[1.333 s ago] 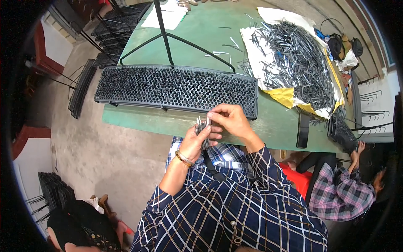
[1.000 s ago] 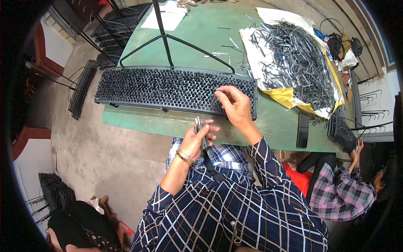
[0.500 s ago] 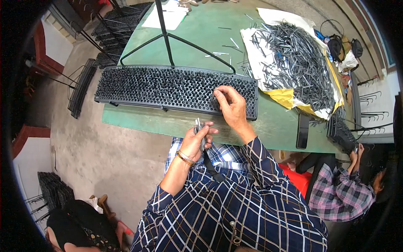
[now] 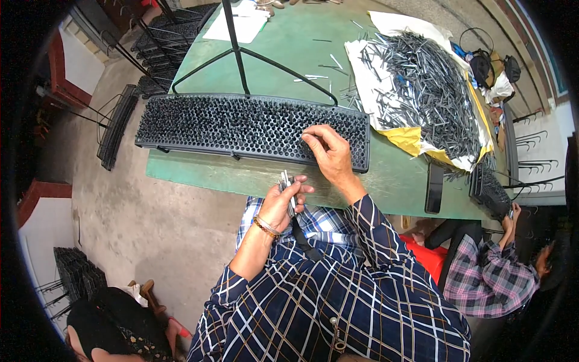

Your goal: Inserting small metal pins into a black honeycomb grid tray.

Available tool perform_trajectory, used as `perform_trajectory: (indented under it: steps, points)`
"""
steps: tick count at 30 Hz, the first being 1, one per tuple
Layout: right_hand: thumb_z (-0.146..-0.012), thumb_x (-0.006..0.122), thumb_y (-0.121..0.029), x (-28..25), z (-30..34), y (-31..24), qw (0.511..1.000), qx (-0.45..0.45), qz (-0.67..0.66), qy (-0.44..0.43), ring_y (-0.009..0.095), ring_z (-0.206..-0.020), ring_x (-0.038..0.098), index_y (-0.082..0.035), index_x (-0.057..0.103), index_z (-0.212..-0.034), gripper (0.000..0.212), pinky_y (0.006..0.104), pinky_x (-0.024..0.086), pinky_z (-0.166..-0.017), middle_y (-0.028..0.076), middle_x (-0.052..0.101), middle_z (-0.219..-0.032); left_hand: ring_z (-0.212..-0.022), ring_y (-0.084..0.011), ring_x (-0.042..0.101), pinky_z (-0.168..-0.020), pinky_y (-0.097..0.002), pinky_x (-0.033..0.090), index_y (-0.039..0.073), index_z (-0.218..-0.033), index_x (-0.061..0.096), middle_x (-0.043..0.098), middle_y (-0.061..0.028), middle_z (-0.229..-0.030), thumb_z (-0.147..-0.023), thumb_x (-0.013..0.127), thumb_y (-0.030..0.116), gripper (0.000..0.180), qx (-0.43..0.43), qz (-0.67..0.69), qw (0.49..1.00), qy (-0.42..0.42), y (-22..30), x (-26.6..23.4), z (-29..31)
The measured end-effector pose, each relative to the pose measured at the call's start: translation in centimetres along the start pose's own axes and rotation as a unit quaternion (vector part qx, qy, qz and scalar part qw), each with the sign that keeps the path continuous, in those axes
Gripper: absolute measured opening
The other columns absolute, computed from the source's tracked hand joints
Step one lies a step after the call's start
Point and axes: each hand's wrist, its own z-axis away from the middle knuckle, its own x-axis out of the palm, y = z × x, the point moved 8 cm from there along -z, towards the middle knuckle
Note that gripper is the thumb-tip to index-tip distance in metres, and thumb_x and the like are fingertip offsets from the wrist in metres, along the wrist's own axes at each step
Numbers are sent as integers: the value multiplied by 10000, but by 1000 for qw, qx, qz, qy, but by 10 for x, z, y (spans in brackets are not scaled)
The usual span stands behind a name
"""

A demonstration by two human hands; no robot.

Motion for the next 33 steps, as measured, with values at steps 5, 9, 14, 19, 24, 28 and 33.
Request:
perform_trajectory:
  steps: [5, 9, 14, 19, 24, 28, 33]
  points:
    - [-865, 626, -78, -1, 4, 3, 1000, 14, -16, -7, 61, -656, 545, -15, 631, -931, 92, 188, 429, -548, 39, 624, -877, -668, -93, 482, -551, -221, 402, 0, -1157, 493, 627, -138, -945, -937, 508, 147, 265, -5, 6, 1000, -5, 1, 1, 1]
    - [-876, 613, -80, -4, 10, 7, 997, 60, -37, -18, 48, -624, 524, -18, 631, -938, 89, 187, 416, -521, 36, 625, -892, -674, -95, 489, -552, -220, 401, -26, -1169, 476, 628, -142, -946, -933, 510, 144, 293, -13, -6, 1000, -14, 0, 2, 0]
    - [-878, 610, -80, -4, 11, 10, 998, 42, -40, -22, 40, -604, 508, -25, 630, -944, 89, 185, 405, -503, 30, 628, -904, -678, -95, 495, -551, -218, 402, -33, -1174, 469, 628, -141, -937, -933, 507, 141, 299, -17, -6, 1000, -16, -2, 2, -1]
    - [-881, 606, -82, -4, 13, 12, 997, 47, -42, -40, 41, -606, 509, -26, 631, -946, 89, 186, 407, -506, 30, 630, -909, -673, -95, 493, -551, -214, 406, -32, -1164, 474, 626, -141, -933, -932, 501, 126, 282, -23, 0, 1000, -17, -4, 2, -2]
    - [-879, 601, -71, -7, 19, 10, 998, 41, -29, -44, 59, -651, 544, -14, 628, -956, 100, 195, 430, -545, 52, 646, -940, -669, -97, 495, -554, -219, 410, -28, -1141, 488, 626, -147, -928, -927, 498, 107, 254, -23, 3, 1000, -13, -4, 0, -1]
    - [-870, 606, -59, -7, 23, 5, 998, 22, -10, -51, 90, -728, 586, -9, 628, -962, 107, 212, 458, -603, 70, 651, -952, -677, -101, 514, -560, -224, 417, -22, -1096, 518, 635, -153, -917, -919, 496, 88, 209, -29, -16, 999, -13, -9, 0, -3]
    - [-858, 619, -53, -13, 24, 2, 999, 4, -10, -31, 123, -792, 610, -3, 632, -952, 107, 240, 478, -658, 87, 653, -934, -691, -108, 538, -571, -228, 430, -14, -1071, 535, 642, -152, -921, -915, 496, 74, 183, -24, -21, 999, -16, -8, 1, -2]
